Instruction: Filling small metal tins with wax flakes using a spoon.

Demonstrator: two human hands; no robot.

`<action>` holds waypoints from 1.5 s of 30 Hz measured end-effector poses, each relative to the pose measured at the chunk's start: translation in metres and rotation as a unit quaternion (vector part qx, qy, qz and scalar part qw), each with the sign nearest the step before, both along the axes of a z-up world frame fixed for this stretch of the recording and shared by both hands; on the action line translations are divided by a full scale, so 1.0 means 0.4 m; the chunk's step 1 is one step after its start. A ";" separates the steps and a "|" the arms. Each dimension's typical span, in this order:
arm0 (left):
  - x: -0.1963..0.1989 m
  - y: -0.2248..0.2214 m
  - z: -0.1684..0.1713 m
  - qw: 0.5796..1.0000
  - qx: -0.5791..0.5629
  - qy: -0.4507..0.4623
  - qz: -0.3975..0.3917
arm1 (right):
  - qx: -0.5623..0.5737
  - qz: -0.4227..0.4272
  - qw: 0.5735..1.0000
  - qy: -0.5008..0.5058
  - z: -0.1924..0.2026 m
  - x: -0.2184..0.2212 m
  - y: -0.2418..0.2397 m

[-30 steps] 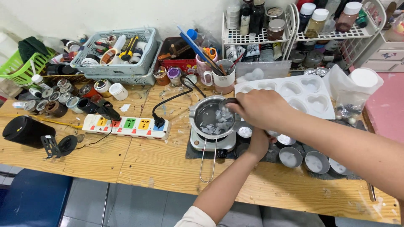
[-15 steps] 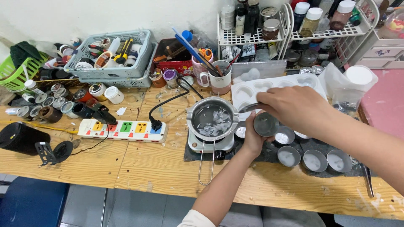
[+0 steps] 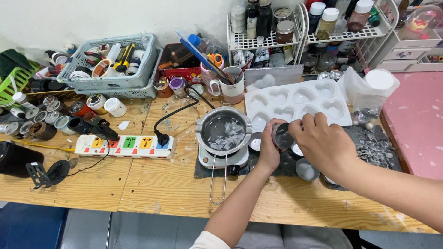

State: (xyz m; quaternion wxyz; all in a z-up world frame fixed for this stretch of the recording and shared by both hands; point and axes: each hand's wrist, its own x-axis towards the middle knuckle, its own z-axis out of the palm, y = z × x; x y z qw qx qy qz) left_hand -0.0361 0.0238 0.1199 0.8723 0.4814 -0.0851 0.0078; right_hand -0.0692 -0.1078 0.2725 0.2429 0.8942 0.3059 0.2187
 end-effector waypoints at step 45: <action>0.001 0.016 -0.002 0.982 0.147 -0.112 0.034 | 0.160 -0.073 0.942 0.285 -0.053 -0.005 -0.022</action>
